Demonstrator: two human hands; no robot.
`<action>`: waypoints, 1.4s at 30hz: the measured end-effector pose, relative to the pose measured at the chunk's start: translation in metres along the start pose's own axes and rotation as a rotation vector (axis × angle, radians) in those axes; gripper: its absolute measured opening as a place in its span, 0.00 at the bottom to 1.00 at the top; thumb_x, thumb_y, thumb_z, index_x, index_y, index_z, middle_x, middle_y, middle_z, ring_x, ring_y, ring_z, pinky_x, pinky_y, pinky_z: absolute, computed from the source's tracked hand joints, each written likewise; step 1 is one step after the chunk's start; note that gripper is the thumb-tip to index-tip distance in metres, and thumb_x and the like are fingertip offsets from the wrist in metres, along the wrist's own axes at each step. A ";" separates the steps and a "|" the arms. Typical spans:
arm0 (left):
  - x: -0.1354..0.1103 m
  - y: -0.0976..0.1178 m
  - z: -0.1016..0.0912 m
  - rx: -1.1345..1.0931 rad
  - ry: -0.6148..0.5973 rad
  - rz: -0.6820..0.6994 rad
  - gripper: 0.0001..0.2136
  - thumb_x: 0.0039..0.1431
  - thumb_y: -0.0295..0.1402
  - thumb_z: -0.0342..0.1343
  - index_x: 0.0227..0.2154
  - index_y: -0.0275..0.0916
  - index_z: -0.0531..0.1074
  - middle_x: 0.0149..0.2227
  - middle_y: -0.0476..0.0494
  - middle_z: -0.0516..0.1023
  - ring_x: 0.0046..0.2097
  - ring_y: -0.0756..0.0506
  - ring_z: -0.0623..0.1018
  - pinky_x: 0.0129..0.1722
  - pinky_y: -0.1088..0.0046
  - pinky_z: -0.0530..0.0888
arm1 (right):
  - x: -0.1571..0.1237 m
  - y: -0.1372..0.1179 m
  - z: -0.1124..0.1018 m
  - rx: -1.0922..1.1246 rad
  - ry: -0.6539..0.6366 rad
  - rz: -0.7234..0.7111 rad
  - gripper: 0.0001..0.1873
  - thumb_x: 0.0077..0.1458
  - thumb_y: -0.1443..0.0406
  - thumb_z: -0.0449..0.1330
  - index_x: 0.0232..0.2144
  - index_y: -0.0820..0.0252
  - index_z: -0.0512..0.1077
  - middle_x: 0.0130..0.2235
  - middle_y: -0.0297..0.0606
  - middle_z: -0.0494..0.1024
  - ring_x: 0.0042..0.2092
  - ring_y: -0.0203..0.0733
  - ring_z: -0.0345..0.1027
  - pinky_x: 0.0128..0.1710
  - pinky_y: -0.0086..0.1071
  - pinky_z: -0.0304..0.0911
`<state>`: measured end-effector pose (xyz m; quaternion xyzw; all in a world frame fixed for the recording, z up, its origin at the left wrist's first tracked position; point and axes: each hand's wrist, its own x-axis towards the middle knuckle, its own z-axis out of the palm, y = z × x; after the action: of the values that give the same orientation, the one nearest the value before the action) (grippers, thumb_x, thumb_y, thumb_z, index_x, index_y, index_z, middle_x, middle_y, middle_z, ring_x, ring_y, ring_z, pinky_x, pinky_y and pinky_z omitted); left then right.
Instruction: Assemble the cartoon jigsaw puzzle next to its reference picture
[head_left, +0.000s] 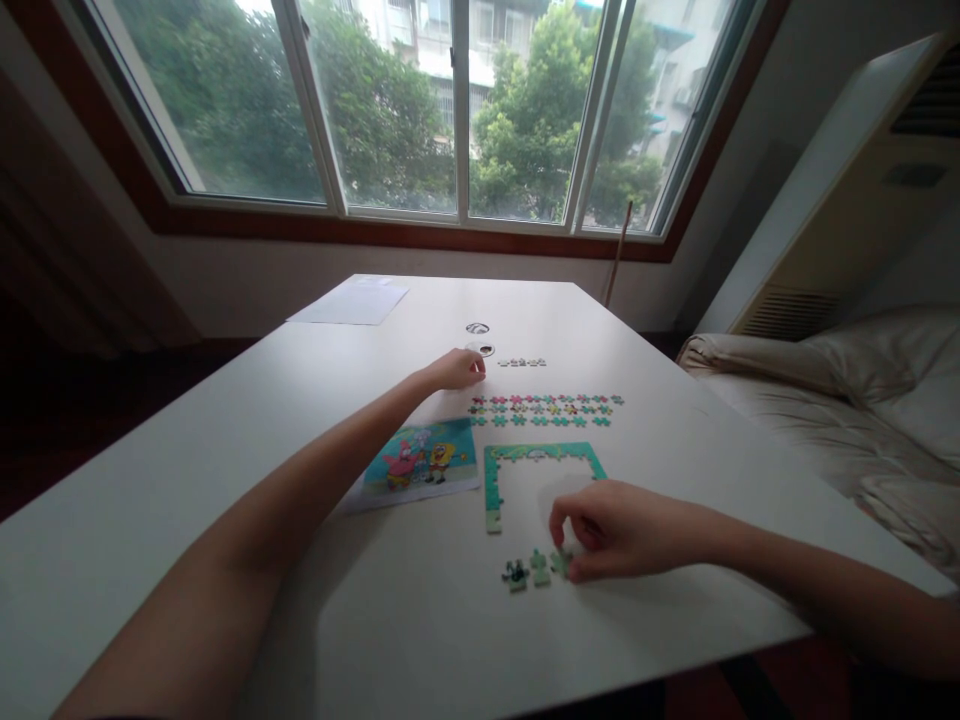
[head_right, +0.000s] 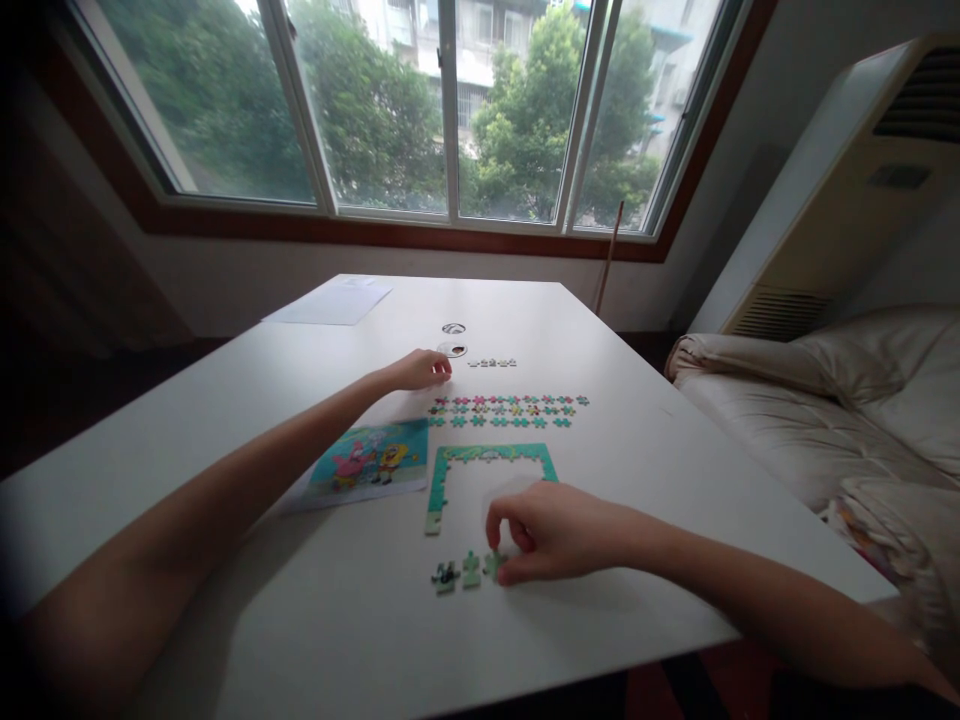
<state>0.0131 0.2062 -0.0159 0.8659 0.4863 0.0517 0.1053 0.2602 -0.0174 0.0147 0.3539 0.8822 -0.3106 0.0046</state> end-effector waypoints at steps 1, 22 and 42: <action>0.004 0.001 0.001 0.007 0.008 0.001 0.13 0.61 0.35 0.51 0.46 0.35 0.67 0.46 0.41 0.70 0.43 0.44 0.73 0.41 0.62 0.72 | 0.001 0.000 0.001 -0.009 0.004 -0.008 0.13 0.46 0.60 0.63 0.35 0.58 0.70 0.23 0.26 0.67 0.24 0.28 0.58 0.23 0.22 0.50; 0.045 0.013 0.019 0.087 0.124 -0.066 0.13 0.62 0.35 0.51 0.47 0.36 0.66 0.48 0.40 0.69 0.44 0.44 0.72 0.42 0.61 0.72 | 0.004 0.002 0.004 0.002 0.065 -0.029 0.14 0.49 0.56 0.61 0.35 0.59 0.69 0.23 0.27 0.67 0.24 0.29 0.58 0.25 0.23 0.51; 0.045 0.018 -0.001 -0.177 -0.188 -0.184 0.14 0.61 0.35 0.52 0.47 0.35 0.66 0.47 0.41 0.69 0.44 0.43 0.73 0.41 0.61 0.73 | 0.010 0.021 -0.009 0.020 0.248 0.001 0.10 0.54 0.60 0.56 0.34 0.61 0.70 0.22 0.28 0.66 0.23 0.28 0.57 0.25 0.22 0.52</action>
<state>0.0516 0.2355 -0.0112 0.8059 0.5452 0.0034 0.2306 0.2672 0.0056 0.0085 0.3901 0.8727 -0.2731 -0.1078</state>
